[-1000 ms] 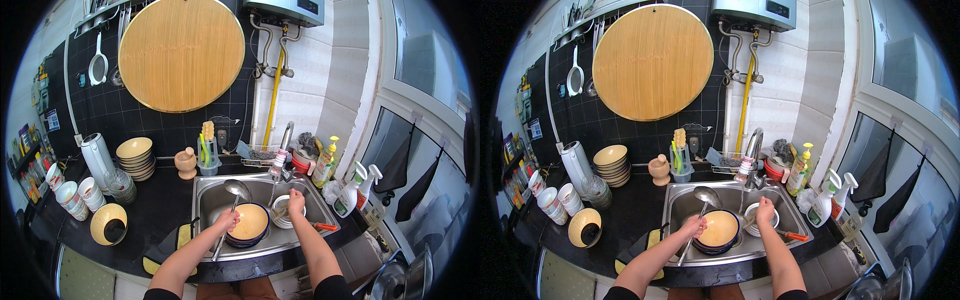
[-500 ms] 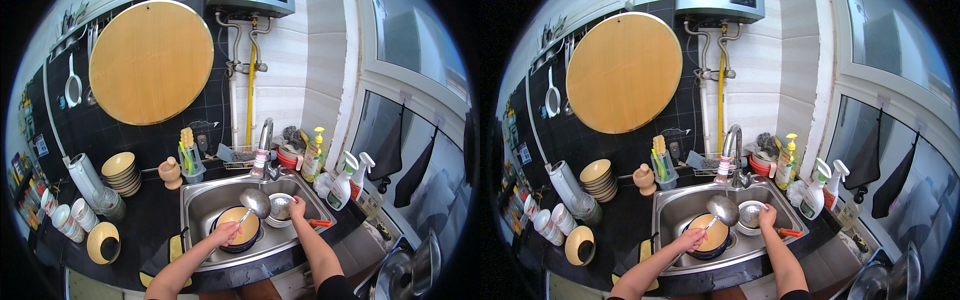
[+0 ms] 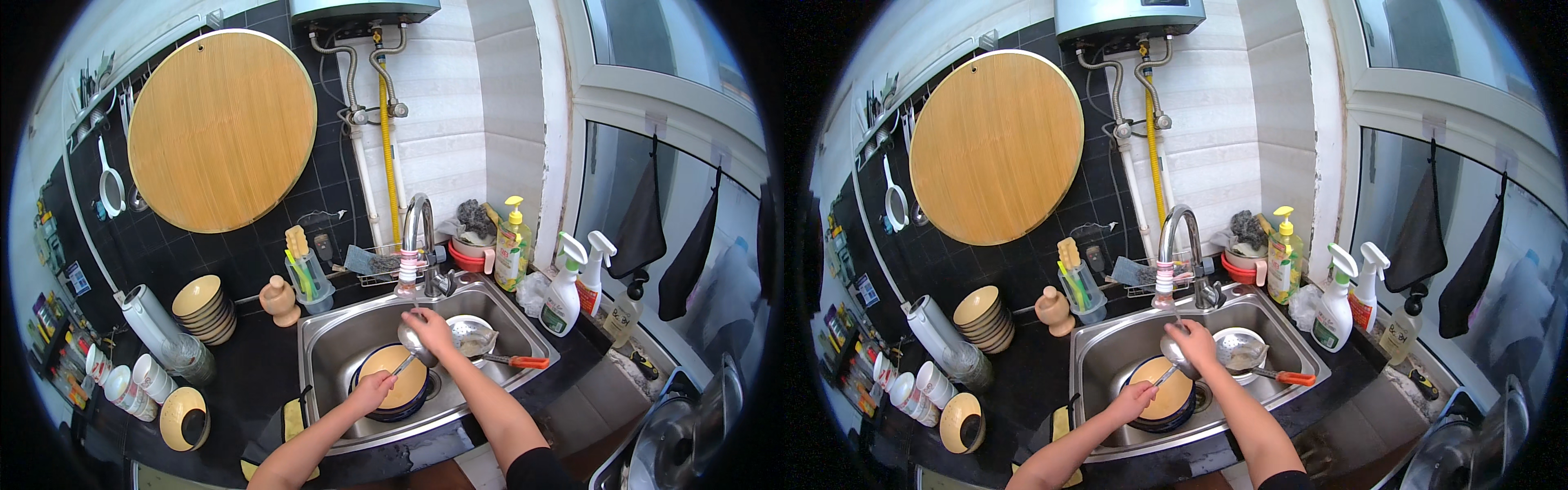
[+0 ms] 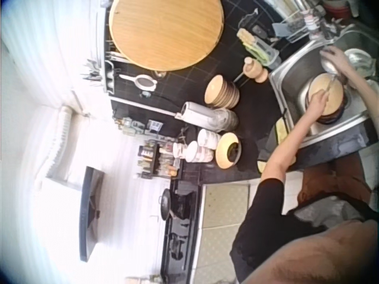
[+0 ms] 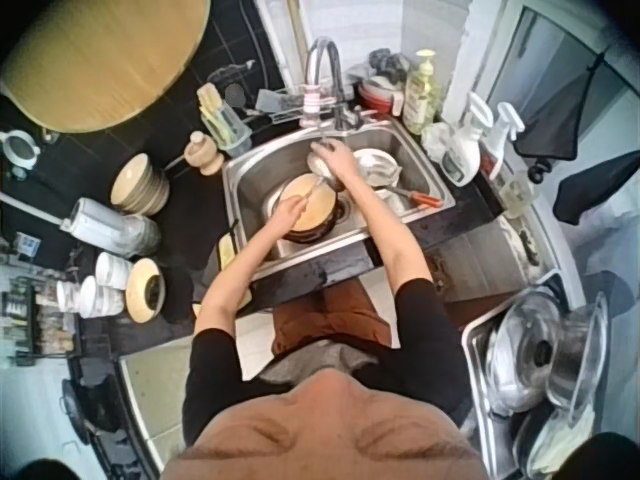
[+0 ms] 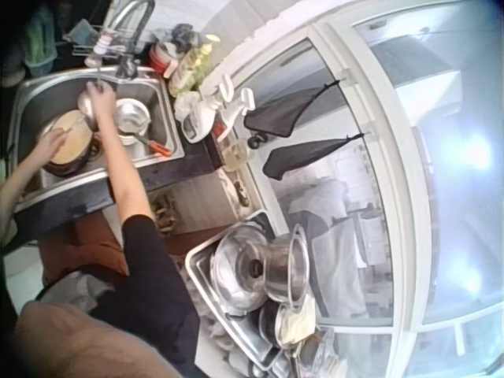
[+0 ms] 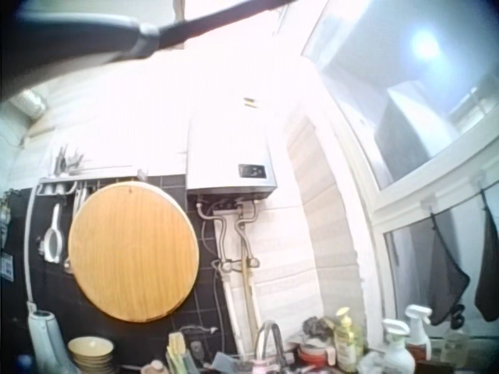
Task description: The person washes a stack of bowls, a ladle, and a strainer in a kitchen sink using a sponge and running water. They scrub each item individually and rinse them under the faucet, placing the cleaned items into the sink basin.
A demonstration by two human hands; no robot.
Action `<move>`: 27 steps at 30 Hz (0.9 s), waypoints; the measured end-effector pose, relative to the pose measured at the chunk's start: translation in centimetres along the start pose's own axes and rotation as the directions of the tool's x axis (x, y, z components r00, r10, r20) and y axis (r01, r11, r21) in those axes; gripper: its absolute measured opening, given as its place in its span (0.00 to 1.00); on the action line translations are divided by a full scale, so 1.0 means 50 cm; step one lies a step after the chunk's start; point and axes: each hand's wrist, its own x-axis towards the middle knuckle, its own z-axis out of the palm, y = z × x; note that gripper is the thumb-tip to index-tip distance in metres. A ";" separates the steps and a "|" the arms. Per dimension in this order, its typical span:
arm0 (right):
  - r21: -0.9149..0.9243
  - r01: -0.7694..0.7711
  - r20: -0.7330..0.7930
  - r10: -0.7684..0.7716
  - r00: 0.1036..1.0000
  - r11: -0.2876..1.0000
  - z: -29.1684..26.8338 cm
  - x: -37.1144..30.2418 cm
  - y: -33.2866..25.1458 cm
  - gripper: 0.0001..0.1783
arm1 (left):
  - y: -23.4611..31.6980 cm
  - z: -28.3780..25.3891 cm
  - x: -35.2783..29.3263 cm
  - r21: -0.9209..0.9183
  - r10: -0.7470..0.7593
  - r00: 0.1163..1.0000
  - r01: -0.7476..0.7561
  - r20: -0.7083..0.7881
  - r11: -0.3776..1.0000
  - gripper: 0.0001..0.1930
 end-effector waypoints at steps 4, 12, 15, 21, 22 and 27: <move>-0.068 -0.057 -0.155 0.046 0.987 0.996 0.039 0.096 0.102 0.24 | 0.016 -0.010 0.023 -0.024 -0.039 0.999 0.039 -0.024 0.999 0.15; -0.433 0.201 0.256 -0.095 0.962 0.879 0.016 0.066 -0.031 0.20 | 0.010 -0.004 0.034 0.086 0.049 0.997 -0.043 -0.068 0.995 0.15; -0.343 0.033 0.156 0.022 0.987 0.939 0.004 0.111 0.026 0.19 | 0.007 -0.004 0.035 0.061 0.029 0.997 -0.024 -0.074 0.998 0.15; -0.436 0.600 0.204 -0.576 0.792 0.671 0.032 0.058 -0.007 0.16 | 0.014 -0.004 0.045 0.173 0.064 0.985 -0.036 -0.159 0.984 0.15; -0.404 0.611 0.302 -0.532 0.791 0.681 0.025 0.066 -0.012 0.17 | 0.015 -0.003 0.043 0.167 0.063 0.985 -0.036 -0.160 0.985 0.15; -0.131 0.121 0.035 -0.117 0.992 0.984 0.008 0.113 0.057 0.24 | 0.021 -0.010 0.044 0.129 0.048 0.976 -0.021 -0.214 0.991 0.14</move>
